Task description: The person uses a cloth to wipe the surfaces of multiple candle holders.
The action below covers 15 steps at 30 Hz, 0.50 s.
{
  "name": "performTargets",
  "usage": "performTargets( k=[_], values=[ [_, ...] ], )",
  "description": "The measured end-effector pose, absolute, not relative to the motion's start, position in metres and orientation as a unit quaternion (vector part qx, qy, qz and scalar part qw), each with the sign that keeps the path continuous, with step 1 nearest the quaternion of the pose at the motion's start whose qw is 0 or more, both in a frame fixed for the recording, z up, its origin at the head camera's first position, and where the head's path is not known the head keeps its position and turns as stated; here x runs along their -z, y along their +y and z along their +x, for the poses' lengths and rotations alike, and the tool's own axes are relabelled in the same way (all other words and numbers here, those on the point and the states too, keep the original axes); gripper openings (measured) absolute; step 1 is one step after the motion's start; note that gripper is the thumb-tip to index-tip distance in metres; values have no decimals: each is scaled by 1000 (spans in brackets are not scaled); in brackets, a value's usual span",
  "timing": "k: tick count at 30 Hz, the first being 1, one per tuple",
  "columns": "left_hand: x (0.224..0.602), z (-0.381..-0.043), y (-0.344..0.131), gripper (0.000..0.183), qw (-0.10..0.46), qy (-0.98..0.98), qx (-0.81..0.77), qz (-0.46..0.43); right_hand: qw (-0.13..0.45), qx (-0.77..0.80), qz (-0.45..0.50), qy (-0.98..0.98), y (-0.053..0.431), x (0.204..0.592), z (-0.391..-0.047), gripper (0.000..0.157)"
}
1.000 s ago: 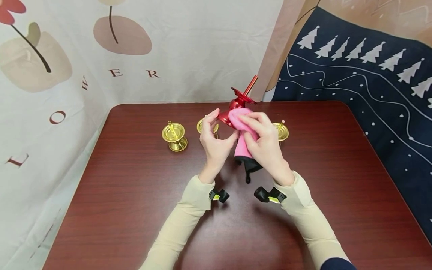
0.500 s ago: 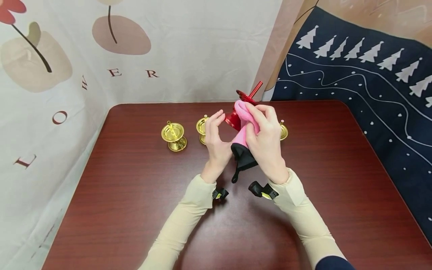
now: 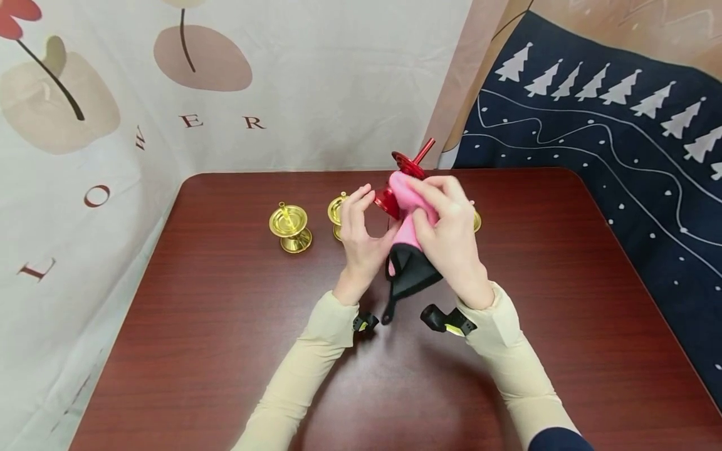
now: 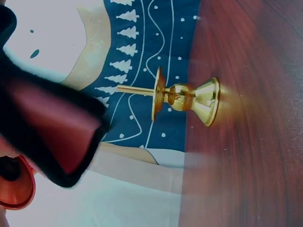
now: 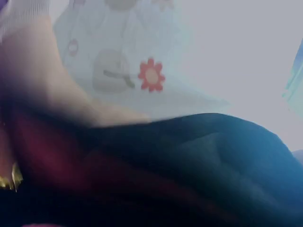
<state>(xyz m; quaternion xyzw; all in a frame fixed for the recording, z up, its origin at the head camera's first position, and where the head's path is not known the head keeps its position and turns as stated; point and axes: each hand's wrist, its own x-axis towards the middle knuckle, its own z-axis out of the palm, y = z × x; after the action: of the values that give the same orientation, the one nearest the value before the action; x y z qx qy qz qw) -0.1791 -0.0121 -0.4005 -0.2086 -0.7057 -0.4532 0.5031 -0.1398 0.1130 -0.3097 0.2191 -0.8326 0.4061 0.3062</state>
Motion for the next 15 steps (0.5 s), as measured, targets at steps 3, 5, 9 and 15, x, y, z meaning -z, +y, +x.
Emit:
performTargets(
  k=[3, 5, 9, 15],
  values=[
    [403, -178, -11, 52, 495, -709, 448, -227, 327, -396, 175, -840, 110, 308, -143, 33],
    [404, -178, -11, 49, 499, -712, 435, -236, 320, -384, 167, -850, 108, 308, -145, 33],
    [405, -179, -10, 44, 514, -710, 414, -245, 279, -373, 194, -863, 106, 310, -147, 36],
    [402, -181, -13, 44, 527, -704, 411, -240, 212, -379, 262, -862, 109, 311, -142, 37]
  ],
)
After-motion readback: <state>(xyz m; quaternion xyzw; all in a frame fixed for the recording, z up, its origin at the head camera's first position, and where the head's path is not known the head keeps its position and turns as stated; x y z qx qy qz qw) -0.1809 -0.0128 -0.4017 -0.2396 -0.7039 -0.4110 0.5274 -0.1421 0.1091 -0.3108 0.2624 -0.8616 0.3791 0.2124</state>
